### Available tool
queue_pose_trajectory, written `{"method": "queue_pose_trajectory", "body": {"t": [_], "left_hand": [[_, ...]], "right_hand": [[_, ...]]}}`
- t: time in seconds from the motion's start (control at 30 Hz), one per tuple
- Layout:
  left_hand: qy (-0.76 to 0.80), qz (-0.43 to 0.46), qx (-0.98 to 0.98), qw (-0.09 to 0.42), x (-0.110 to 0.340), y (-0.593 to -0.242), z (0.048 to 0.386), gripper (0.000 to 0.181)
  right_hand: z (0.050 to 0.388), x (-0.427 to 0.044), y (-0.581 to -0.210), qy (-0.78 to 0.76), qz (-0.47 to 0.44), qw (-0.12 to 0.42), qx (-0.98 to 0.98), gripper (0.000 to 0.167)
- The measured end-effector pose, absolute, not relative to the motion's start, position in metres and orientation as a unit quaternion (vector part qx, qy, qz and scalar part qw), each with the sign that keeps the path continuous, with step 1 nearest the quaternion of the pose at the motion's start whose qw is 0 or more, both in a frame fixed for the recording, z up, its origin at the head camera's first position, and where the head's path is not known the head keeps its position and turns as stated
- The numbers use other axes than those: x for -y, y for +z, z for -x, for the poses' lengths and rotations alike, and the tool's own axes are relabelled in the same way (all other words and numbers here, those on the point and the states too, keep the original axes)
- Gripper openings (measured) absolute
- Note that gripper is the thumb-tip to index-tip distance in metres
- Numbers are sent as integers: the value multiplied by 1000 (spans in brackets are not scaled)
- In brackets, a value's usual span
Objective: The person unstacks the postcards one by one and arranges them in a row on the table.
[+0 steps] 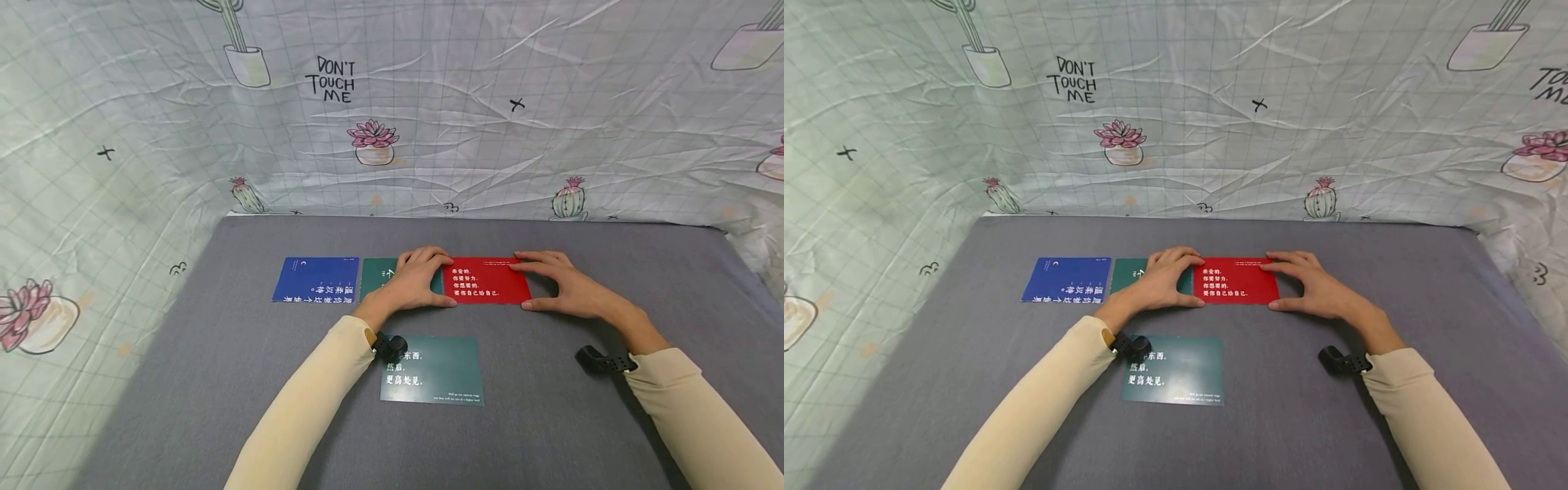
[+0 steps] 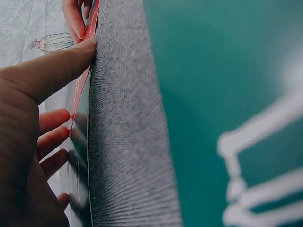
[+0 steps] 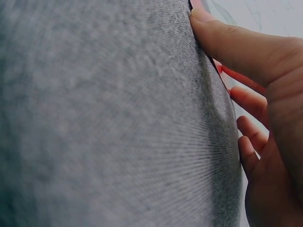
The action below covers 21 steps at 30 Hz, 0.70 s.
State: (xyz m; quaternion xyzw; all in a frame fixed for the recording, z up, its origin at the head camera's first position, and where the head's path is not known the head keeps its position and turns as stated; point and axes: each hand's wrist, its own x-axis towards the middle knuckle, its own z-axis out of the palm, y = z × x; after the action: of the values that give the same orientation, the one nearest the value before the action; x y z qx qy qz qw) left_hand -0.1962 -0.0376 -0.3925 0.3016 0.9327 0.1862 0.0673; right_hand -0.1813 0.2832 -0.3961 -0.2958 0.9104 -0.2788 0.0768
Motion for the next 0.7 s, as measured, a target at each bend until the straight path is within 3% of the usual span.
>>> {"method": "queue_pose_trajectory", "body": {"t": [0.4, 0.7], "left_hand": [[201, -298, -929, 81, 38, -391, 198, 75], [245, -313, -916, 45, 52, -366, 191, 75]], "right_hand": [[181, -282, -394, -280, 290, 82, -911, 73], [171, -277, -381, -300, 304, 21, -904, 73]]}}
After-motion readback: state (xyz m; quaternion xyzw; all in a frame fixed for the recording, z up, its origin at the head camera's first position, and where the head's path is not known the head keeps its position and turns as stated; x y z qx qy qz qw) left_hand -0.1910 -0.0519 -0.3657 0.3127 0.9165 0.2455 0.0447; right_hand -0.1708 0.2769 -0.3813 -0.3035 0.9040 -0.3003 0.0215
